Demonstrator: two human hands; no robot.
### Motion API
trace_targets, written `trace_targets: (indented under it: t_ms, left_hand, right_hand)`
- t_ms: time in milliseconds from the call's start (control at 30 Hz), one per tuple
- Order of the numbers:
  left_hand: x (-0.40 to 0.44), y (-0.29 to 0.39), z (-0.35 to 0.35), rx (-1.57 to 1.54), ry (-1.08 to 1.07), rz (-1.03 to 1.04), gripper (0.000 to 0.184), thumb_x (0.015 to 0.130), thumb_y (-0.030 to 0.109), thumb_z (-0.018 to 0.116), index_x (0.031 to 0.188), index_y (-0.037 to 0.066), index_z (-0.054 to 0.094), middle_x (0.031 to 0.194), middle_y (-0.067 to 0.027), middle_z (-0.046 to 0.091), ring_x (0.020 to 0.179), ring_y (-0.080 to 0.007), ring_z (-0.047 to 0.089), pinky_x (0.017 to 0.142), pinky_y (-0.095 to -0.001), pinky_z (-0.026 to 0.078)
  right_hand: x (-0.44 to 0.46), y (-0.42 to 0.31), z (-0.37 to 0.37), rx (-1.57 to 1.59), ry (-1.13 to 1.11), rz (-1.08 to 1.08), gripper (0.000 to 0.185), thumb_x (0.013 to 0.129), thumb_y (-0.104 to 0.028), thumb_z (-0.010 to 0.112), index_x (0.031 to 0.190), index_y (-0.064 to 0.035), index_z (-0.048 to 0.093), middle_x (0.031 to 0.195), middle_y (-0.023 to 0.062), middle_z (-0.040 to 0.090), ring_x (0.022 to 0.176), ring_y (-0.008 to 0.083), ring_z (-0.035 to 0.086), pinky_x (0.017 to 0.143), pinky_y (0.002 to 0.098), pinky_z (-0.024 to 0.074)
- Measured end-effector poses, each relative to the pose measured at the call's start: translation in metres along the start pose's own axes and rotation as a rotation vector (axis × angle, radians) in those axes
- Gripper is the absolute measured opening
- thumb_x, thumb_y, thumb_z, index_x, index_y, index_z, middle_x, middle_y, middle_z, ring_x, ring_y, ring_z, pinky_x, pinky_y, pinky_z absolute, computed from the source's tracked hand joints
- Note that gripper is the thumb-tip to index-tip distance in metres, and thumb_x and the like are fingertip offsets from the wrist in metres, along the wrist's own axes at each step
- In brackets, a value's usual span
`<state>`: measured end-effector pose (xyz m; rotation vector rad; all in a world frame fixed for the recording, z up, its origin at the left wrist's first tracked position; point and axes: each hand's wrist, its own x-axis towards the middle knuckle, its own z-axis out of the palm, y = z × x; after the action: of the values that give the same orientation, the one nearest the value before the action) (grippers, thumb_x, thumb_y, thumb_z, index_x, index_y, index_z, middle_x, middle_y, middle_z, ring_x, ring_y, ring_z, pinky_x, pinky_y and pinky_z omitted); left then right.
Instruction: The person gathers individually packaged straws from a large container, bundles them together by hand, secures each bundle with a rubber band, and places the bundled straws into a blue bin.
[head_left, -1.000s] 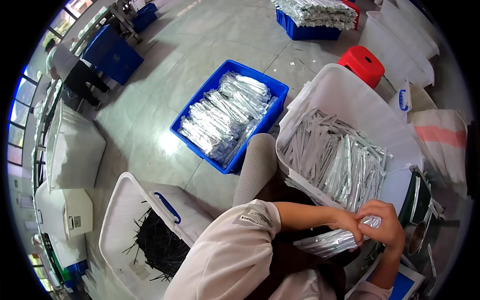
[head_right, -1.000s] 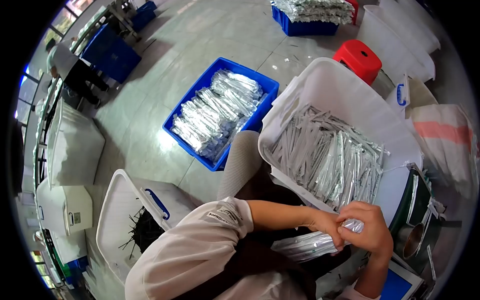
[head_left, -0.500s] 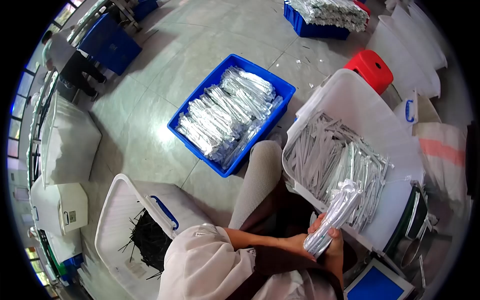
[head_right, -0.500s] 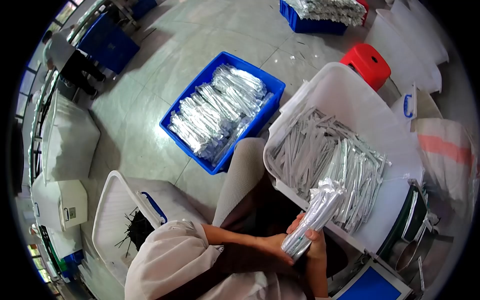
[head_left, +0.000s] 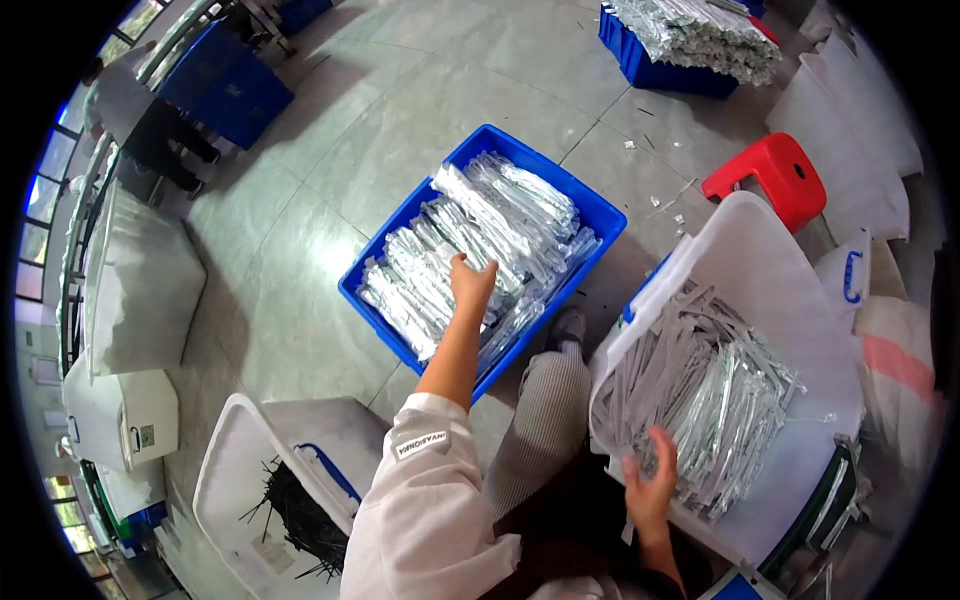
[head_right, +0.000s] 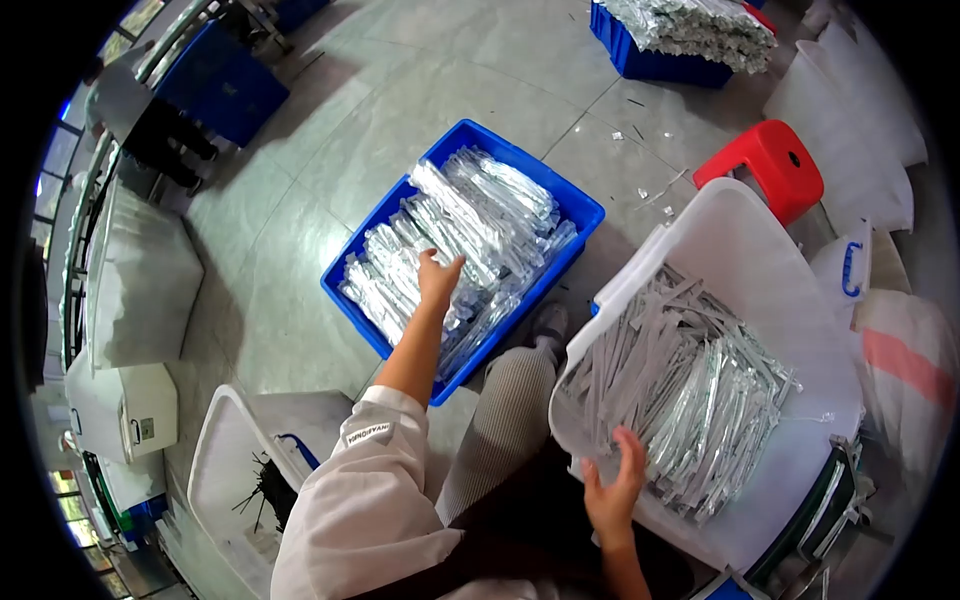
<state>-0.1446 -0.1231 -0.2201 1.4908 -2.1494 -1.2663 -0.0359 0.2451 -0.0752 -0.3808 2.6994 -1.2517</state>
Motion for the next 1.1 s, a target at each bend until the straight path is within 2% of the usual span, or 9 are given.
trace_targets:
  t_ms: [200, 400, 433, 533, 733, 900, 1000, 1033, 1100]
  left_hand:
    - [-0.004, -0.019, 0.084, 0.705, -0.324, 1.141, 0.028, 0.076, 0.017, 0.051, 0.102, 0.01, 0.058, 0.115, -0.01, 0.049, 0.116, -0.0254, 0.039, 0.096, -0.0461, 0.031]
    - [0.045, -0.036, 0.183, 1.167, -0.535, 1.559, 0.033, 0.079, 0.019, 0.043, 0.108, 0.011, 0.056, 0.126, -0.005, 0.043, 0.126, -0.0235, 0.027, 0.102, -0.0487, 0.018]
    - [0.047, -0.037, 0.193, 1.044, -0.362, 1.606, 0.03, 0.079, 0.019, 0.044, 0.103, 0.012, 0.058, 0.12, -0.0041, 0.047, 0.121, -0.0223, 0.033, 0.102, -0.0493, 0.019]
    - [0.043, -0.03, 0.2, 1.14, -0.519, 1.354, 0.028, 0.08, 0.021, 0.042, 0.102, 0.013, 0.059, 0.109, -0.0019, 0.053, 0.114, -0.0194, 0.039, 0.101, -0.0479, 0.02]
    - [0.091, 0.018, 0.159, 1.087, -0.273, 1.097, 0.021, 0.076, 0.017, 0.045, 0.086, 0.015, 0.064, 0.087, -0.0022, 0.058, 0.104, -0.0187, 0.044, 0.1, -0.0471, 0.021]
    - [0.09, 0.019, 0.152, 0.993, -0.38, 0.988, 0.023, 0.073, 0.03, 0.057, 0.091, 0.015, 0.062, 0.101, -0.0049, 0.053, 0.107, -0.0211, 0.042, 0.099, -0.0489, 0.021]
    - [0.071, 0.007, 0.121, 0.864, -0.225, 0.994, 0.066, 0.072, 0.043, 0.059, 0.13, 0.025, 0.034, 0.139, -0.0081, 0.023, 0.131, -0.0255, 0.014, 0.102, -0.0551, 0.008]
    - [0.082, -0.026, 0.113, 1.047, -0.346, 0.951, 0.076, 0.073, 0.046, 0.057, 0.136, 0.028, 0.018, 0.144, -0.0059, 0.008, 0.133, -0.0242, 0.004, 0.101, -0.0567, 0.003]
    - [0.093, -0.028, 0.124, 1.104, -0.297, 0.943, 0.079, 0.072, 0.046, 0.058, 0.137, 0.028, 0.016, 0.144, -0.0057, 0.007, 0.133, -0.0242, 0.003, 0.101, -0.057, 0.002]
  right_hand:
    - [0.005, -0.009, 0.029, -0.484, -0.056, -0.227, 0.039, 0.072, -0.029, 0.062, 0.099, -0.0024, 0.052, 0.105, 0.0129, 0.053, 0.097, 0.033, 0.05, 0.079, 0.0409, 0.0399]
    - [0.014, -0.004, 0.033, -0.548, -0.112, -0.202, 0.038, 0.064, -0.02, 0.066, 0.095, -0.0039, 0.053, 0.095, 0.0106, 0.057, 0.084, 0.0322, 0.054, 0.069, 0.0404, 0.0439]
    - [0.017, -0.006, 0.034, -0.548, -0.085, -0.203, 0.029, 0.072, -0.022, 0.057, 0.095, -0.0046, 0.056, 0.094, 0.0107, 0.059, 0.084, 0.0297, 0.056, 0.07, 0.0381, 0.0452]
    - [0.014, -0.001, 0.033, -0.541, -0.099, -0.213, 0.025, 0.077, -0.023, 0.051, 0.095, -0.0081, 0.059, 0.093, 0.0068, 0.059, 0.085, 0.0246, 0.057, 0.071, 0.0345, 0.0469]
    - [0.011, 0.008, 0.026, -0.463, -0.24, -0.21, 0.031, 0.074, -0.024, 0.056, 0.099, -0.0059, 0.057, 0.093, 0.0092, 0.058, 0.085, 0.0269, 0.057, 0.071, 0.0354, 0.0471]
    - [0.006, 0.007, 0.024, -0.447, -0.264, -0.214, 0.037, 0.071, -0.023, 0.059, 0.103, -0.0045, 0.054, 0.094, 0.0108, 0.057, 0.087, 0.0283, 0.056, 0.073, 0.0364, 0.0473]
    - [0.001, 0.003, 0.023, -0.49, -0.309, -0.182, 0.045, 0.068, -0.025, 0.063, 0.107, -0.0047, 0.051, 0.099, 0.0109, 0.056, 0.09, 0.0281, 0.055, 0.076, 0.0387, 0.0463]
    - [-0.001, 0.002, 0.027, -0.476, -0.308, -0.18, 0.045, 0.068, -0.025, 0.063, 0.107, -0.0047, 0.051, 0.099, 0.0109, 0.056, 0.09, 0.0281, 0.055, 0.076, 0.0387, 0.0463]
    - [-0.003, 0.008, 0.031, -0.501, -0.229, -0.155, 0.038, 0.062, -0.018, 0.067, 0.095, -0.0044, 0.054, 0.094, 0.0098, 0.058, 0.08, 0.0303, 0.055, 0.066, 0.0385, 0.0445]
